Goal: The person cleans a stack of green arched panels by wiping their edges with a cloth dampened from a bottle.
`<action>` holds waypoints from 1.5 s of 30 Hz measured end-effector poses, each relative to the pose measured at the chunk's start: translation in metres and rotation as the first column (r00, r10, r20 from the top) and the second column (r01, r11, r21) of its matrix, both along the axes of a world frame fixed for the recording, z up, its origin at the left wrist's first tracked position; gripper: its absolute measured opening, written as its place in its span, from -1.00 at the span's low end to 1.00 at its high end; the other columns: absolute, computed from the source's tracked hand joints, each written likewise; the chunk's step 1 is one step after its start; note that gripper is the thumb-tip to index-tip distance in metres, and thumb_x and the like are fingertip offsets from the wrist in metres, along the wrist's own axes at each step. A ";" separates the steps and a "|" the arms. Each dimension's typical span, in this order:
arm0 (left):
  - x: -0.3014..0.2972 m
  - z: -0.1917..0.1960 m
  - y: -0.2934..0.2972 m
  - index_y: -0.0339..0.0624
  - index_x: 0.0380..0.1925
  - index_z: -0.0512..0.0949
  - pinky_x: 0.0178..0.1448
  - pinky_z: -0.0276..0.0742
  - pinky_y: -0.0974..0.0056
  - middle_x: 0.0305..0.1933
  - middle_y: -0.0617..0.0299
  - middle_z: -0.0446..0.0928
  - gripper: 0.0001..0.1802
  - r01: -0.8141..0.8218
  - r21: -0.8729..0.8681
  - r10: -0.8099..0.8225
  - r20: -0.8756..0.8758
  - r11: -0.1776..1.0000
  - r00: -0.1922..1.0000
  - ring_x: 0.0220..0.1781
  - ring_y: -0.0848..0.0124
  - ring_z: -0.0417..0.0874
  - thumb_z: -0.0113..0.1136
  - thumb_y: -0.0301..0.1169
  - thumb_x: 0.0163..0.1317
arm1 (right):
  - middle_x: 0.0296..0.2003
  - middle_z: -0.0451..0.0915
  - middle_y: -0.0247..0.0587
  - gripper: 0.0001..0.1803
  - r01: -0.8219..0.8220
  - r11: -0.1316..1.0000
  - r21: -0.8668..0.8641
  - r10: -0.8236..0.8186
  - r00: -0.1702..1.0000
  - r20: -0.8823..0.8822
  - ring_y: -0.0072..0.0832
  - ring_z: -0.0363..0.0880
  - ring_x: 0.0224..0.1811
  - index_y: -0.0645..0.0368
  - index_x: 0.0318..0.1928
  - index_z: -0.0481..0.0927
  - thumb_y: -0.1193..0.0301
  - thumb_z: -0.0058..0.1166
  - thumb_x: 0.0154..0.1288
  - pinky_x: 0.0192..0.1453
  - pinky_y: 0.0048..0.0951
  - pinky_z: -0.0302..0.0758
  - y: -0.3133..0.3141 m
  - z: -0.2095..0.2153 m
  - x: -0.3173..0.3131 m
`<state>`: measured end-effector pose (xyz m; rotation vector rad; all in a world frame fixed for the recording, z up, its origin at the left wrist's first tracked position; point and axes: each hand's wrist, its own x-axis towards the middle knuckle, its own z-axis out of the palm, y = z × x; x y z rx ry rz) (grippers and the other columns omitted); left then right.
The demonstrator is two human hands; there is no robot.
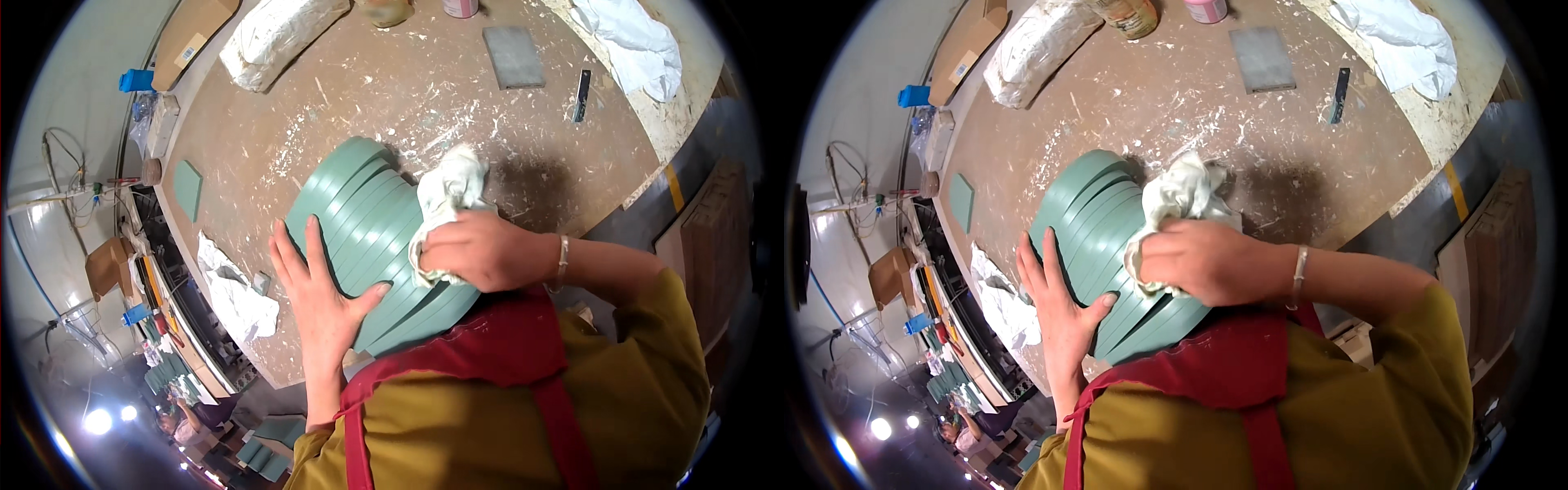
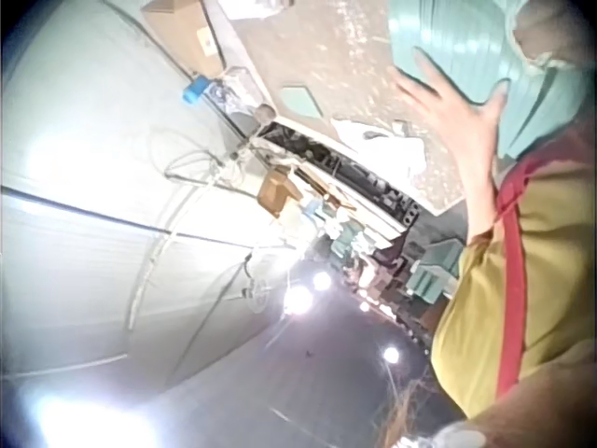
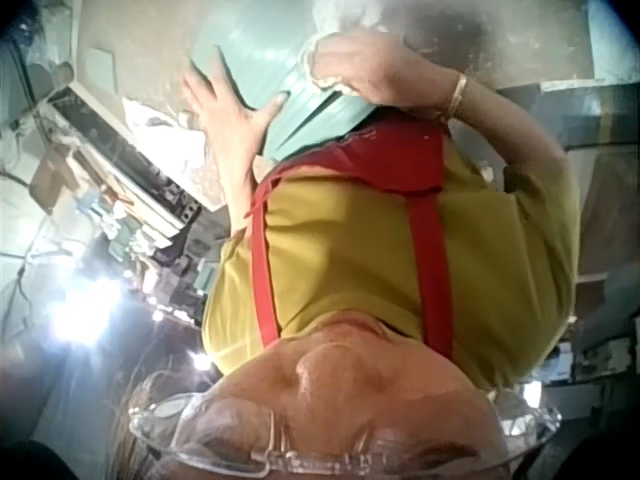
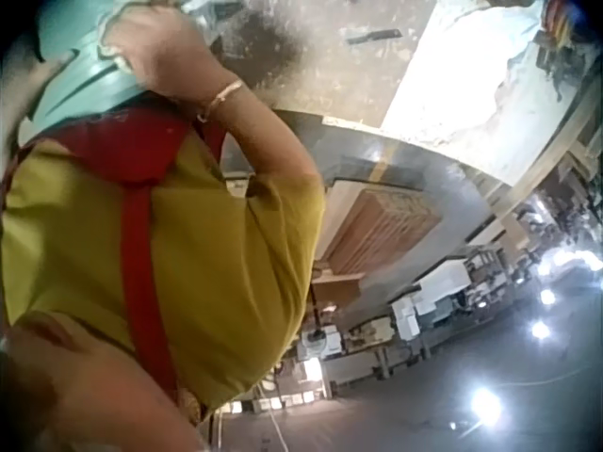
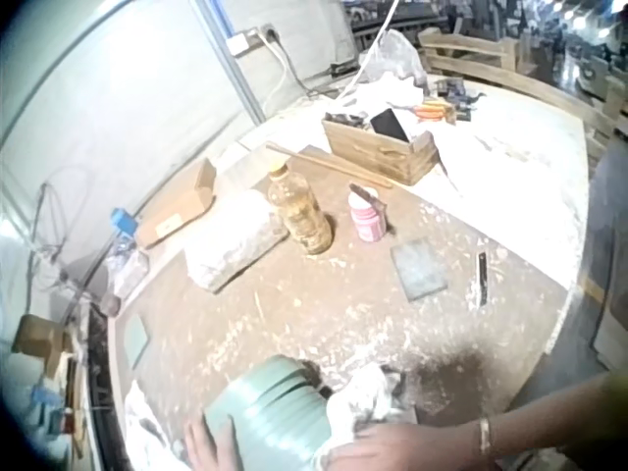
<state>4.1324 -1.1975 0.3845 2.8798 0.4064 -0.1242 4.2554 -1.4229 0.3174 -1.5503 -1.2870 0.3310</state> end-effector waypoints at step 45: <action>-0.002 -0.002 -0.001 -0.07 0.40 0.25 0.48 0.00 -0.22 0.52 -0.27 -0.05 -0.08 0.004 0.058 -0.009 0.084 0.998 0.996 0.50 -0.33 -0.04 0.28 0.09 0.07 | -0.13 0.53 0.01 -0.75 0.108 0.970 -0.220 -0.156 0.964 -0.216 -0.09 0.50 -0.03 0.28 -0.07 0.51 0.50 0.06 0.24 0.08 -0.18 0.42 -0.023 -0.053 0.016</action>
